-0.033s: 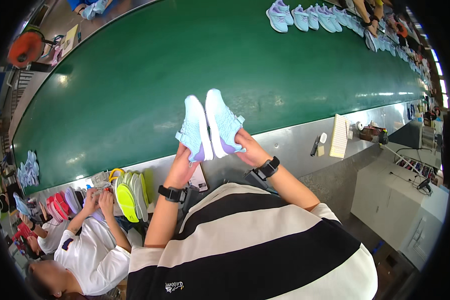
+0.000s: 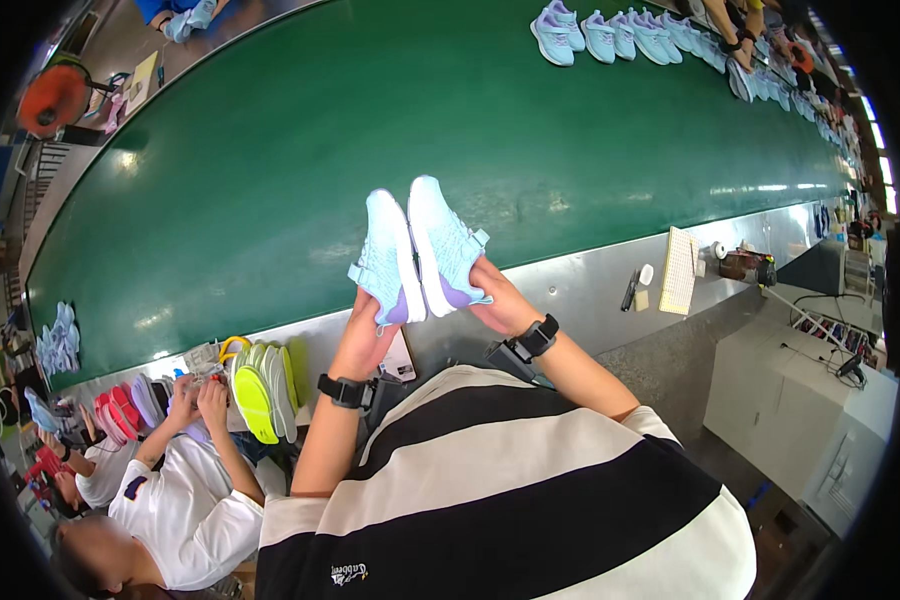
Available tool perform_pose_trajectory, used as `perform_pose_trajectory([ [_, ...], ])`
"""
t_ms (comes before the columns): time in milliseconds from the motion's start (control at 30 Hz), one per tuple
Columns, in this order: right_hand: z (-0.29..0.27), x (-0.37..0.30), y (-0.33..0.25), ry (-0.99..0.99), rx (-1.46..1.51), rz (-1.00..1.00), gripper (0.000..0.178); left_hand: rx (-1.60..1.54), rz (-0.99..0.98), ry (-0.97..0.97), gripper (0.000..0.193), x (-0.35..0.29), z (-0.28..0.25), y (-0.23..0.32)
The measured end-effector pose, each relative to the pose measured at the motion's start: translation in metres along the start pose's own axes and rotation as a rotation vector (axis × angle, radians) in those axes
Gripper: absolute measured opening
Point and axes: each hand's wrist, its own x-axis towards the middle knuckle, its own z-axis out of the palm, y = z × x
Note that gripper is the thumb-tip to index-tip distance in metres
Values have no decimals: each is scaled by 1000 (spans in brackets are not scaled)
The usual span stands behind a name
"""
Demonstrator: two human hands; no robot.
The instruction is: The person repeatedly picks up pairs of light blue sneakers from a green conveyor belt, inspects them by turning them over and checking the interior, and places them back on the belt. The person also uses a small black tool to adjust or clean parts of the shoes.
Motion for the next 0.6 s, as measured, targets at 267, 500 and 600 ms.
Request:
perform_pose_trajectory([
  [267, 50, -51, -29, 91, -902, -758, 69, 769, 873, 228, 61, -73, 42, 19],
  [500, 62, -77, -32, 131, -1248, -1023, 63, 1082, 1108, 321, 58, -103, 49, 16],
  [600, 66, -84, -25, 78, -885, -739, 62, 626, 785, 200, 59, -109, 52, 13],
])
